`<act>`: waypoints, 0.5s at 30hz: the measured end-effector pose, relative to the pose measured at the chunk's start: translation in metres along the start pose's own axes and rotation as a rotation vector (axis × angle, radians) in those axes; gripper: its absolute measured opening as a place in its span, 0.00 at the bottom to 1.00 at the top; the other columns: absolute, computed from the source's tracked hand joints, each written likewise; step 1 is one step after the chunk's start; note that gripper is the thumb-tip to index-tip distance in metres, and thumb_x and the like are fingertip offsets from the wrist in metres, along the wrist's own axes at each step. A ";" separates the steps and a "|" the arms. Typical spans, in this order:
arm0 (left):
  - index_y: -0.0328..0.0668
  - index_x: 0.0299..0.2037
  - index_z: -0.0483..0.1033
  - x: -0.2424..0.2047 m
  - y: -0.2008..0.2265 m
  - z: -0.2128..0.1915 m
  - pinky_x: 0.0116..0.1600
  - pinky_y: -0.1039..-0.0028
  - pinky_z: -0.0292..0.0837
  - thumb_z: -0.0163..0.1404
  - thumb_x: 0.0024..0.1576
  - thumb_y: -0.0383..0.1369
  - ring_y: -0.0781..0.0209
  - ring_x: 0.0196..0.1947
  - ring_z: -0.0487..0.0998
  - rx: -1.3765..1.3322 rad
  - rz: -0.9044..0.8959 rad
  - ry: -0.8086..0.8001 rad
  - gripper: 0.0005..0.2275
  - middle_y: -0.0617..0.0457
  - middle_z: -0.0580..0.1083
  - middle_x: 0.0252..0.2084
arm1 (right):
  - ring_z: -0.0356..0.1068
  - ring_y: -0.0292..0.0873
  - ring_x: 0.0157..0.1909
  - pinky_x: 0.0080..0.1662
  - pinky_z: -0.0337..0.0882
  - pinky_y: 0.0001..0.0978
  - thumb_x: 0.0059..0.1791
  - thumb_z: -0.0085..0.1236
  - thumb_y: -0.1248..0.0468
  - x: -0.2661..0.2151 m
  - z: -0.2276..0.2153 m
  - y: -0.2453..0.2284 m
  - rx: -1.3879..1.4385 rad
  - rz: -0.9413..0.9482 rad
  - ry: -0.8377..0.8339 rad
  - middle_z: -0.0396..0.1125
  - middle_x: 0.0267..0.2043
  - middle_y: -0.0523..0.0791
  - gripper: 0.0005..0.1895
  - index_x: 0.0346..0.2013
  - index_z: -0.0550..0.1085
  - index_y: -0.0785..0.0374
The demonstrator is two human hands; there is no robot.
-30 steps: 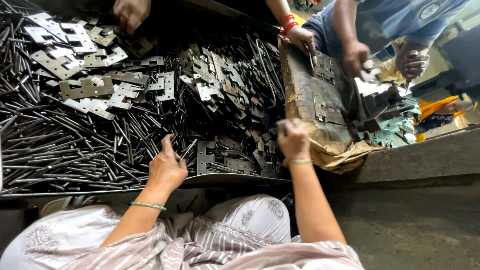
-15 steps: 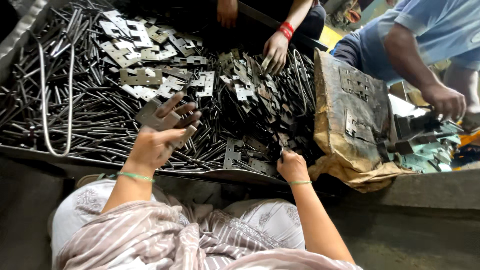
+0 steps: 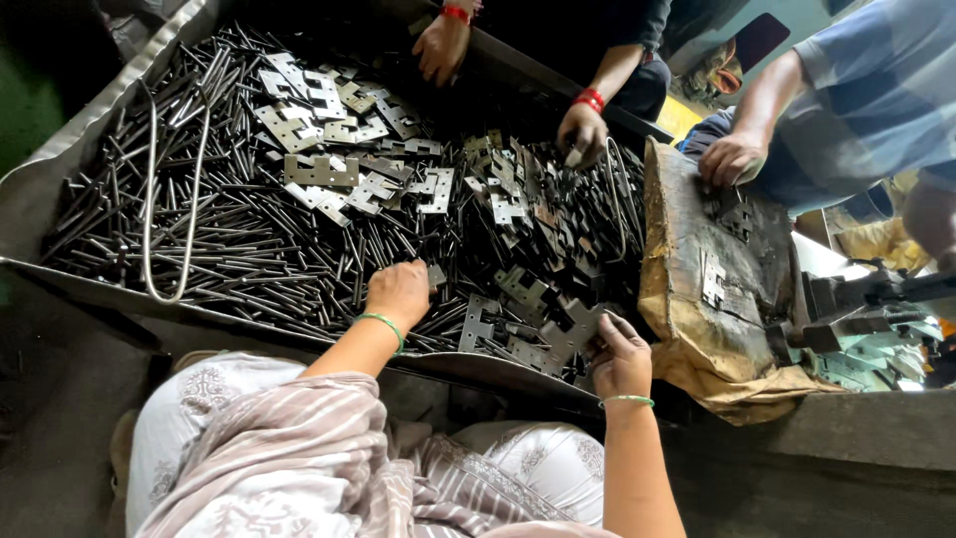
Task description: The person sits on the floor and sorts small metal brackets and rods from a large bin, picking up items by hand and placing them into a separate pile. Other workers are visible nearby performing similar sorting tasks.
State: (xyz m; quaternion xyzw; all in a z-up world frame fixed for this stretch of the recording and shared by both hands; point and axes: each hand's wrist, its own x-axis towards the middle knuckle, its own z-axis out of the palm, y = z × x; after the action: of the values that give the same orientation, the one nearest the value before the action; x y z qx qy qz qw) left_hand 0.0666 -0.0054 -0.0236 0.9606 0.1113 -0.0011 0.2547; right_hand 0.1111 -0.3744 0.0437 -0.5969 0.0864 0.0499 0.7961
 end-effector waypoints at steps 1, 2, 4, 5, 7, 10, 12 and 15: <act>0.38 0.41 0.78 0.003 -0.001 -0.002 0.45 0.61 0.75 0.51 0.59 0.34 0.47 0.40 0.81 -0.120 -0.011 0.029 0.08 0.42 0.80 0.39 | 0.74 0.43 0.35 0.38 0.75 0.36 0.53 0.60 0.67 0.007 -0.005 0.005 0.163 0.117 0.013 0.73 0.37 0.49 0.07 0.44 0.77 0.69; 0.37 0.41 0.78 0.007 -0.004 -0.005 0.43 0.61 0.74 0.52 0.59 0.34 0.47 0.39 0.80 -0.240 -0.023 0.058 0.09 0.42 0.79 0.38 | 0.75 0.45 0.34 0.38 0.76 0.38 0.53 0.59 0.66 0.014 -0.007 0.011 0.326 0.233 0.025 0.73 0.35 0.49 0.09 0.43 0.78 0.69; 0.36 0.41 0.78 0.012 -0.004 -0.007 0.42 0.63 0.72 0.52 0.61 0.34 0.50 0.37 0.78 -0.659 -0.056 0.175 0.08 0.43 0.79 0.37 | 0.76 0.47 0.36 0.41 0.79 0.40 0.53 0.56 0.65 0.016 -0.011 0.019 0.514 0.364 0.079 0.73 0.36 0.50 0.10 0.45 0.75 0.69; 0.36 0.41 0.78 0.017 -0.004 -0.009 0.41 0.66 0.72 0.51 0.63 0.33 0.53 0.36 0.77 -0.956 -0.079 0.266 0.07 0.43 0.78 0.36 | 0.76 0.47 0.40 0.44 0.80 0.42 0.54 0.55 0.66 0.019 -0.006 0.025 0.540 0.376 0.117 0.73 0.39 0.50 0.09 0.47 0.72 0.68; 0.37 0.42 0.79 0.019 -0.009 -0.015 0.40 0.69 0.72 0.50 0.66 0.33 0.58 0.34 0.76 -1.573 -0.211 0.351 0.08 0.46 0.77 0.36 | 0.76 0.50 0.45 0.48 0.81 0.42 0.53 0.50 0.71 0.016 0.010 0.031 0.518 0.429 0.123 0.73 0.44 0.54 0.12 0.51 0.68 0.71; 0.38 0.44 0.78 0.007 -0.009 -0.017 0.41 0.72 0.72 0.49 0.68 0.33 0.62 0.36 0.76 -2.233 -0.421 0.223 0.07 0.50 0.77 0.39 | 0.75 0.56 0.50 0.47 0.80 0.39 0.49 0.47 0.78 -0.003 0.041 0.025 0.286 0.435 -0.024 0.72 0.51 0.59 0.23 0.60 0.64 0.74; 0.35 0.48 0.78 -0.010 -0.001 -0.017 0.48 0.76 0.73 0.50 0.66 0.24 0.62 0.42 0.79 -2.291 -0.338 0.047 0.05 0.47 0.80 0.46 | 0.74 0.54 0.51 0.42 0.77 0.39 0.48 0.51 0.79 -0.017 0.068 0.015 0.014 0.282 -0.205 0.71 0.54 0.56 0.31 0.67 0.63 0.69; 0.36 0.47 0.76 -0.040 0.035 -0.005 0.51 0.65 0.79 0.43 0.64 0.36 0.55 0.44 0.81 -2.304 -0.432 -0.300 0.12 0.46 0.79 0.44 | 0.74 0.52 0.53 0.49 0.81 0.36 0.46 0.53 0.79 -0.042 0.109 0.005 -0.496 -0.028 -0.240 0.70 0.57 0.53 0.43 0.74 0.50 0.61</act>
State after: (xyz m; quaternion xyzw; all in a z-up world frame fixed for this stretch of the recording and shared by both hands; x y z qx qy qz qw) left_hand 0.0344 -0.0409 -0.0003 0.1160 0.1757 -0.0559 0.9760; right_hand 0.0781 -0.2673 0.0772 -0.7645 -0.0317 0.1292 0.6307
